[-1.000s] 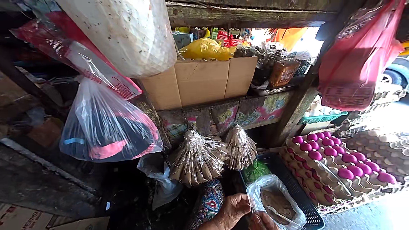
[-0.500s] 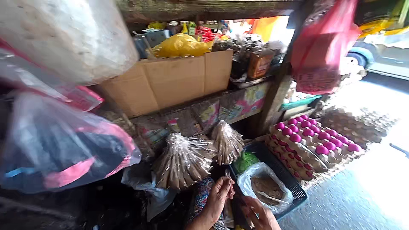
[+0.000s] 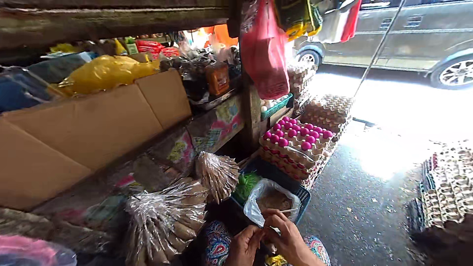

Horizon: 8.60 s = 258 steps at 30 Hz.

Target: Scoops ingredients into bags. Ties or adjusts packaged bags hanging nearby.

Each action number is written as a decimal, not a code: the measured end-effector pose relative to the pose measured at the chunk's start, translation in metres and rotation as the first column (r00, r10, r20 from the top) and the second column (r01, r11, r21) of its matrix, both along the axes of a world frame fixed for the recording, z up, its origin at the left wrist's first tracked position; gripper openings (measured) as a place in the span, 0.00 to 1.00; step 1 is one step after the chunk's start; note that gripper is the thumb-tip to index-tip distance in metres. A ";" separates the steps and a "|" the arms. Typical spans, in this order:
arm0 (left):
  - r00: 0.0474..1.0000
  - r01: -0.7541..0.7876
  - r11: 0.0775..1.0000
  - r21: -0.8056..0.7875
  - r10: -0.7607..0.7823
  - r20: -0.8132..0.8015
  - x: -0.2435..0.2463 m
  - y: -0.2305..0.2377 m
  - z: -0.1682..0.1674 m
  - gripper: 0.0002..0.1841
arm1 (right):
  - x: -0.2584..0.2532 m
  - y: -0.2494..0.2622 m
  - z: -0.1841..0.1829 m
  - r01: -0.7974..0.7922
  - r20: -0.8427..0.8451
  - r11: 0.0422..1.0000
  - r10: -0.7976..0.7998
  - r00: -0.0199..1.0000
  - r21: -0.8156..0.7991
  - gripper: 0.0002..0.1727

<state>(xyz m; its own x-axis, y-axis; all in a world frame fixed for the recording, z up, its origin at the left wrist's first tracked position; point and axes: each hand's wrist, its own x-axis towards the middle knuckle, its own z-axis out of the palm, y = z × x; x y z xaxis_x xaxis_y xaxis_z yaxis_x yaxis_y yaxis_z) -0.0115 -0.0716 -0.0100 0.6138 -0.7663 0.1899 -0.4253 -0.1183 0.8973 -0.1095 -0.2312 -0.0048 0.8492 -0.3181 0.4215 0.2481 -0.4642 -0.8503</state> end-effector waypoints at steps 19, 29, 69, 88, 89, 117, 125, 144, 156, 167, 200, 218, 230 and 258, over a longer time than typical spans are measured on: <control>0.995 0.001 0.989 0.150 -0.016 0.101 0.016 0.030 -0.010 0.13 | -0.030 -0.067 0.014 0.314 0.193 0.949 -0.304 0.933 -0.021 0.13; 0.977 0.073 0.995 0.073 -0.057 -0.206 -0.005 0.023 -0.005 0.13 | 0.002 0.006 -0.009 -0.156 -0.084 0.971 0.143 0.986 -0.180 0.06; 0.992 0.038 0.994 -0.105 -0.024 0.127 0.013 0.021 -0.002 0.11 | -0.018 -0.035 0.047 -0.210 -0.137 0.925 0.175 0.975 -0.316 0.13; 0.968 -0.178 0.983 -0.046 0.183 0.170 0.027 0.039 -0.043 0.07 | 0.016 -0.094 -0.076 -0.190 -0.768 0.818 -0.392 0.506 -0.542 0.13; 0.965 -0.181 0.982 -0.049 0.187 0.184 0.027 0.037 -0.043 0.07 | 0.017 -0.095 -0.080 -0.207 -0.772 0.809 -0.398 0.495 -0.550 0.13; 0.917 -0.205 0.978 -0.035 0.205 0.342 0.045 0.030 -0.062 0.06 | 0.031 -0.113 -0.080 -0.075 -0.754 0.873 -0.369 0.543 -0.481 0.10; 0.909 -0.198 0.980 -0.017 0.190 0.370 0.048 0.022 -0.069 0.07 | 0.046 -0.087 -0.105 0.166 -0.594 0.950 -0.296 0.748 -0.264 0.13; 0.807 -0.160 0.979 0.128 0.055 0.588 0.078 -0.003 -0.074 0.07 | 0.050 -0.129 -0.098 0.484 -0.665 0.854 -0.475 0.576 -0.192 0.19; 0.803 -0.146 0.967 0.210 -0.009 0.596 0.085 -0.019 -0.072 0.08 | 0.061 -0.114 -0.122 0.511 -0.720 0.843 -0.250 0.647 0.167 0.21; 0.799 -0.158 0.965 0.209 0.000 0.601 0.091 -0.021 -0.080 0.07 | 0.073 -0.101 -0.140 0.453 -0.758 0.887 -0.231 0.611 0.095 0.20; 0.782 -0.143 0.956 0.258 -0.051 0.621 0.096 -0.049 -0.084 0.07 | 0.043 -0.131 -0.046 0.447 -0.434 0.687 -0.209 0.877 0.573 0.09; 0.850 -0.114 0.919 0.379 -0.107 0.516 0.093 -0.055 -0.082 0.09 | 0.043 -0.131 -0.056 0.485 -0.471 0.655 -0.217 0.855 0.579 0.10; 0.829 -0.108 0.946 0.306 -0.084 0.553 0.094 -0.053 -0.087 0.08 | 0.038 -0.139 -0.059 0.456 -0.438 0.616 -0.192 0.878 0.642 0.08; 0.832 -0.060 0.961 0.271 -0.102 0.546 0.095 -0.052 -0.085 0.07 | 0.041 -0.147 -0.068 0.375 -0.400 0.648 -0.117 0.909 0.663 0.06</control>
